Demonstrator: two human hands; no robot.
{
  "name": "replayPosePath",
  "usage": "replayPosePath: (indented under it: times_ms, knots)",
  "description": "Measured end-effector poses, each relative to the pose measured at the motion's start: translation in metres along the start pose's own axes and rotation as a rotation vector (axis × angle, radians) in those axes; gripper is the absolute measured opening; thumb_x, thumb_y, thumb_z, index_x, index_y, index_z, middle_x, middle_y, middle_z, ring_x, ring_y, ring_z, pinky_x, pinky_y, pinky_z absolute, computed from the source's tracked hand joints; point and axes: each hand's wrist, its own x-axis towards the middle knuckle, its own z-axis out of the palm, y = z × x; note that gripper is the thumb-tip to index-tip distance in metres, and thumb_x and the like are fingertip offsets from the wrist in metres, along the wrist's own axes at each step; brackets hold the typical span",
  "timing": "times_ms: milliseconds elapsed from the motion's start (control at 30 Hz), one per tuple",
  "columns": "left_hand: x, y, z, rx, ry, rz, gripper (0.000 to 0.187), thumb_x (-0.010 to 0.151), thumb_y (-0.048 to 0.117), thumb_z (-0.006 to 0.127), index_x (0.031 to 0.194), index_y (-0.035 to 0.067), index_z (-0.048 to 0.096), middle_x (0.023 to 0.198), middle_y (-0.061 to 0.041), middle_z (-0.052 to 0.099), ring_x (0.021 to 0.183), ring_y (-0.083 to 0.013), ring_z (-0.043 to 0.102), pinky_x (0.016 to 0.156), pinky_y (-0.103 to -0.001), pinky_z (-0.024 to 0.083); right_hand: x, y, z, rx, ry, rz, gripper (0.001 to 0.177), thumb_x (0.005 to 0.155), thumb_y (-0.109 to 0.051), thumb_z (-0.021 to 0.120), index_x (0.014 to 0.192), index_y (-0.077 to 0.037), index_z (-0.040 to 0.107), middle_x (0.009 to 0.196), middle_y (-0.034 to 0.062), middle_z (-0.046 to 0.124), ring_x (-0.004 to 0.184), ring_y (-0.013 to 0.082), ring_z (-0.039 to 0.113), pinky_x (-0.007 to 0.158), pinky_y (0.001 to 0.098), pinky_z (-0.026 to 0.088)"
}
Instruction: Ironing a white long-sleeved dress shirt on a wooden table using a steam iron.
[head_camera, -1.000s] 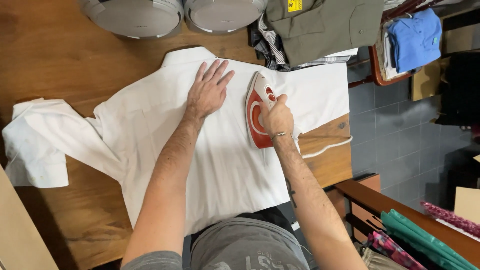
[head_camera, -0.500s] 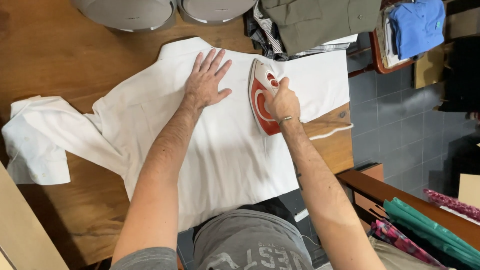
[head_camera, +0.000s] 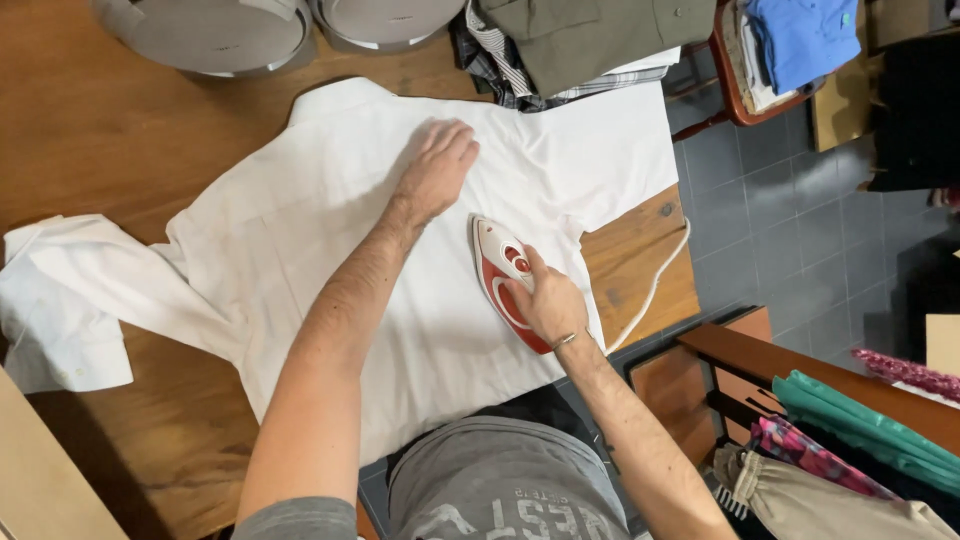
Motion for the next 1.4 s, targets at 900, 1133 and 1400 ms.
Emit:
replayPosePath:
  times_ms: [900,1133,1400]
  knots:
    - [0.014,0.048,-0.014,0.016,-0.224,0.141,0.072,0.102,0.057,0.044,0.163,0.020,0.039,0.172,-0.009,0.026,0.156,-0.0304,0.023,0.125,-0.055,0.014,-0.037,0.120,0.024,0.089,0.026,0.311,0.068,0.094,-0.048,0.059,0.151,-0.016,0.042,0.102,0.0220,0.073,0.086,0.0488,0.069,0.073,0.0584,0.055]
    - [0.011,0.051,-0.015,0.010,-0.278,0.100,0.075,0.102,0.060,0.039,0.166,0.021,0.033,0.174,-0.007,0.019,0.158,-0.0317,0.016,0.125,-0.058,0.009,-0.050,0.132,0.027,0.044,0.024,0.238,0.068,0.093,-0.047,0.064,0.151,-0.016,0.046,0.097,0.0195,0.074,0.082,0.0430,0.071,0.068,0.0560,0.057]
    - [0.012,0.070,-0.037,-0.033,-0.248,-0.032,0.069,0.100,0.047,0.050,0.160,0.013,0.040,0.170,-0.009,0.023,0.156,-0.0344,0.016,0.122,-0.065,0.009,-0.050,0.115,0.002,0.201,0.077,0.361,0.067,0.090,-0.050,0.066,0.146,-0.017,0.050,0.105,0.0178,0.075,0.093,0.0460,0.069,0.076,0.0558,0.056]
